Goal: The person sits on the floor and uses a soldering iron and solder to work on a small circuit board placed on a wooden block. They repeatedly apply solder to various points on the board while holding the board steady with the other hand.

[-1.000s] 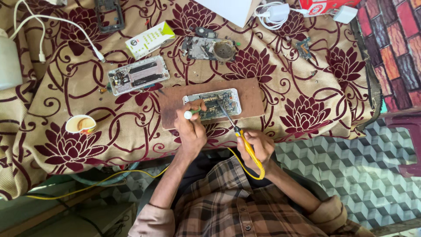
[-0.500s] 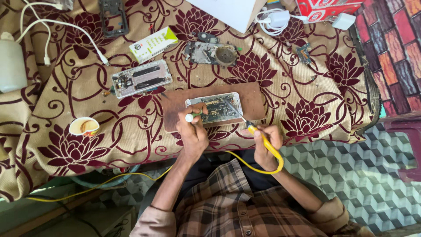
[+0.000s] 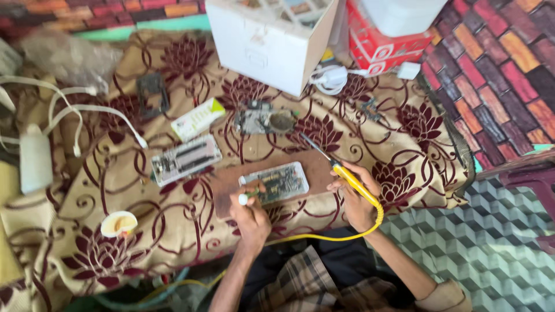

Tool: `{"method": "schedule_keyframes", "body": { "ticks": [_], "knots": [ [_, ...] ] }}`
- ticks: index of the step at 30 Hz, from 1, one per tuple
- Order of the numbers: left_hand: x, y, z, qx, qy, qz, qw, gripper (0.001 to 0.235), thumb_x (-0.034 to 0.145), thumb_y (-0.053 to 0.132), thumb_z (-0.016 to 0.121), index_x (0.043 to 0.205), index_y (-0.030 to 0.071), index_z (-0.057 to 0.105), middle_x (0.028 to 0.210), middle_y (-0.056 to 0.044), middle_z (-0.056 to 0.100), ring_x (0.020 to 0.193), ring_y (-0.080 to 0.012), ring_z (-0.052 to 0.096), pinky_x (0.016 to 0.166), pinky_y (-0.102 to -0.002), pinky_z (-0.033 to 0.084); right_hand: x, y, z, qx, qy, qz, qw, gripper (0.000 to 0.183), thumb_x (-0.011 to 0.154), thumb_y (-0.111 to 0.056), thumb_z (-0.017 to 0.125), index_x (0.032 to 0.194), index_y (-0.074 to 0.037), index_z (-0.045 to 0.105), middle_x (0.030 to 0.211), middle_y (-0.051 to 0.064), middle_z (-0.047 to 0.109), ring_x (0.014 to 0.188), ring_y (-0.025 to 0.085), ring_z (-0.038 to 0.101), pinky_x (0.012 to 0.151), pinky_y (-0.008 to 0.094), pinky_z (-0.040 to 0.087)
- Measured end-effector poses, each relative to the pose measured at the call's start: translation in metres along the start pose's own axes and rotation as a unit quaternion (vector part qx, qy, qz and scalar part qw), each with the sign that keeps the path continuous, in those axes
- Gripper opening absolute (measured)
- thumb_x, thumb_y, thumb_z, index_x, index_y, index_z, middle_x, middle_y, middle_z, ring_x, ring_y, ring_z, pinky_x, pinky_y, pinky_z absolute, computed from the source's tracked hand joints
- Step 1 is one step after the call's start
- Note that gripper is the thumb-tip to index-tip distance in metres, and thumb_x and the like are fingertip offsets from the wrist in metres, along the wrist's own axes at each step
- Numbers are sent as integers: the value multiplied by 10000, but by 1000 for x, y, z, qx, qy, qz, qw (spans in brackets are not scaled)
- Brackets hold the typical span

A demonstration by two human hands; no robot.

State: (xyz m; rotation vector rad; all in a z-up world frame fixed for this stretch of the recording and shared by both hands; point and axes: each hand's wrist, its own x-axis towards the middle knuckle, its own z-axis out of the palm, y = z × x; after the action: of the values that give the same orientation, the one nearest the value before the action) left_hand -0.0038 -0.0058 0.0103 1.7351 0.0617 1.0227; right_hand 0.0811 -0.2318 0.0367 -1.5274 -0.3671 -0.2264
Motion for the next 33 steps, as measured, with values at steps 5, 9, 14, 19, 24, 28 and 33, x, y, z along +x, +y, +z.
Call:
{"method": "schedule_keyframes", "body": {
  "ticks": [5, 9, 14, 19, 24, 28, 33],
  "knots": [
    [5, -6, 1, 0, 15, -9, 1000, 163, 1087, 137, 373, 1104, 1, 461, 937, -120, 719, 487, -69, 428, 450, -252, 338, 52, -3, 34, 46, 69, 32, 996, 343, 954, 44, 629, 1297, 39, 612, 1008, 127, 733, 728, 130, 694, 653, 234, 556],
    [1, -10, 4, 69, 16, 6, 997, 211, 1090, 103, 380, 1120, 24, 573, 730, -72, 591, 518, -107, 425, 500, -281, 327, 80, -9, 60, -13, 43, 28, 999, 340, 938, -81, 708, 1262, 10, 657, 1011, 94, 762, 717, 105, 694, 607, 228, 550],
    [3, -10, 3, 10, 18, -9, 1000, 153, 1021, 21, 373, 1114, -8, 490, 942, -125, 728, 547, -115, 532, 481, -265, 404, 88, -1, 76, -28, 5, 25, 999, 313, 936, -115, 733, 1219, 14, 692, 997, 100, 767, 738, 106, 698, 638, 231, 564],
    [1, -12, 4, 16, 13, 20, 1000, 146, 1028, -43, 386, 1141, -3, 470, 974, -125, 719, 578, -108, 541, 515, -277, 414, 86, 9, 74, -47, -38, -35, 998, 279, 976, -13, 645, 1252, 18, 672, 1001, 112, 777, 815, 114, 732, 730, 243, 606],
    [-1, -15, 3, 48, 9, 8, 999, 162, 983, -63, 412, 1097, 3, 506, 952, -155, 742, 499, -115, 485, 447, -296, 384, 82, 6, 77, -65, -78, -64, 993, 298, 950, 57, 648, 1245, 26, 664, 1052, 126, 766, 873, 144, 755, 728, 253, 602],
    [4, -12, 4, 21, 3, 14, 1000, 219, 940, -96, 379, 1106, 1, 484, 984, -160, 740, 589, -175, 589, 516, -323, 436, 84, 2, 79, -81, -96, -60, 990, 304, 948, 59, 649, 1249, 20, 663, 1038, 118, 764, 889, 144, 766, 725, 246, 610],
    [7, 2, -1, 20, -7, 18, 1000, 246, 911, -129, 410, 1109, -8, 489, 978, -173, 732, 692, -241, 693, 589, -337, 506, 82, 1, 80, -115, -75, -89, 987, 312, 951, 59, 649, 1259, 18, 669, 1006, 122, 782, 842, 150, 743, 753, 249, 595]
  ]
}}
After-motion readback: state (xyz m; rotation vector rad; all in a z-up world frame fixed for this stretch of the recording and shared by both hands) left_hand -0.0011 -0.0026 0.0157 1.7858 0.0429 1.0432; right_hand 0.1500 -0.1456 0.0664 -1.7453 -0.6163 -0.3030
